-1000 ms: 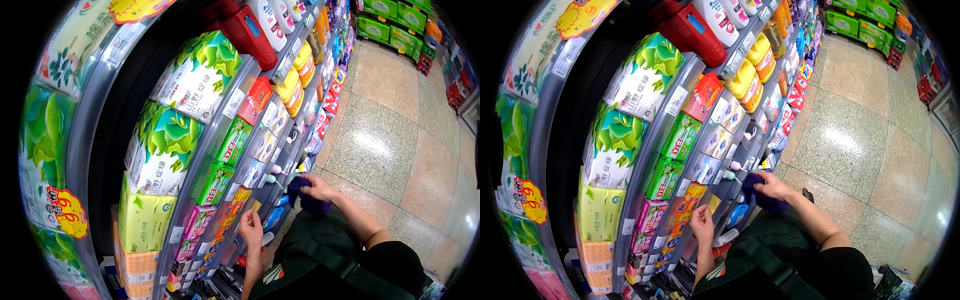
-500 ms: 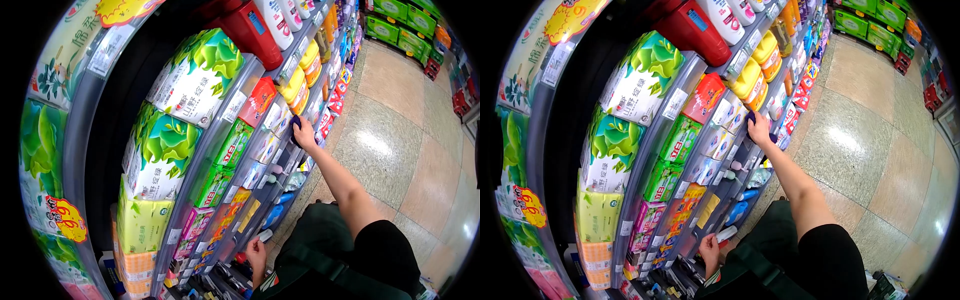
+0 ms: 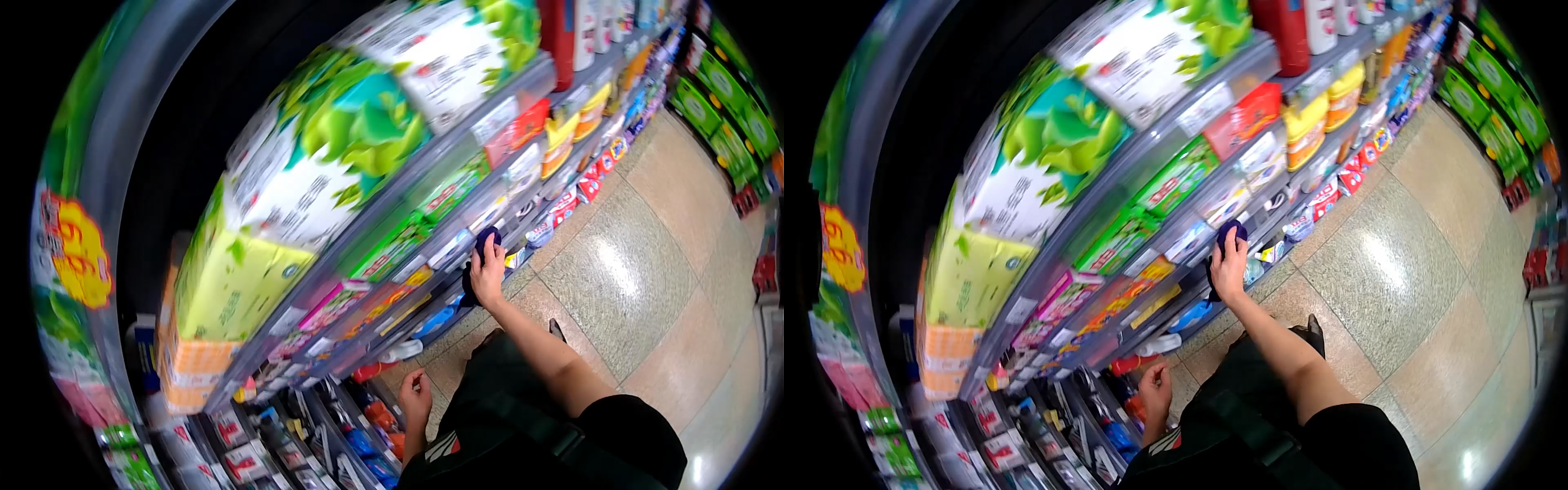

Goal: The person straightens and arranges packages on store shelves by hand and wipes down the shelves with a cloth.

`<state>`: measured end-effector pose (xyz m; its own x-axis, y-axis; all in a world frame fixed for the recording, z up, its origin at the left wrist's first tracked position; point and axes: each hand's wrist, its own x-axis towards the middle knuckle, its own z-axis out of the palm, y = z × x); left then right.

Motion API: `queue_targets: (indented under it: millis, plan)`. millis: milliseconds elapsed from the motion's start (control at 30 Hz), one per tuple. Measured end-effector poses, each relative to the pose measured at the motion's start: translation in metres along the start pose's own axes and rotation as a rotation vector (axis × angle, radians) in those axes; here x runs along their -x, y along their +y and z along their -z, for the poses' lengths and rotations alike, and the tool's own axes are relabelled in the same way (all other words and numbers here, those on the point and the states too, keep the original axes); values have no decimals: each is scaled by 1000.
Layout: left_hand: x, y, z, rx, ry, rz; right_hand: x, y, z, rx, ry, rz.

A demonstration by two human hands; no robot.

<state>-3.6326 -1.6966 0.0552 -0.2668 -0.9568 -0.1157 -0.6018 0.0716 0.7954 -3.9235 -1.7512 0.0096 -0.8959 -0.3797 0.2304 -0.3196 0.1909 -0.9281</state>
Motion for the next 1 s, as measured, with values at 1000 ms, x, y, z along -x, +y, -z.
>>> queue_targets:
  millis: [1000]
  plan:
    - [146, -302, 286, 164, 388, 305, 387, -145, -241, -92, -218, 248]
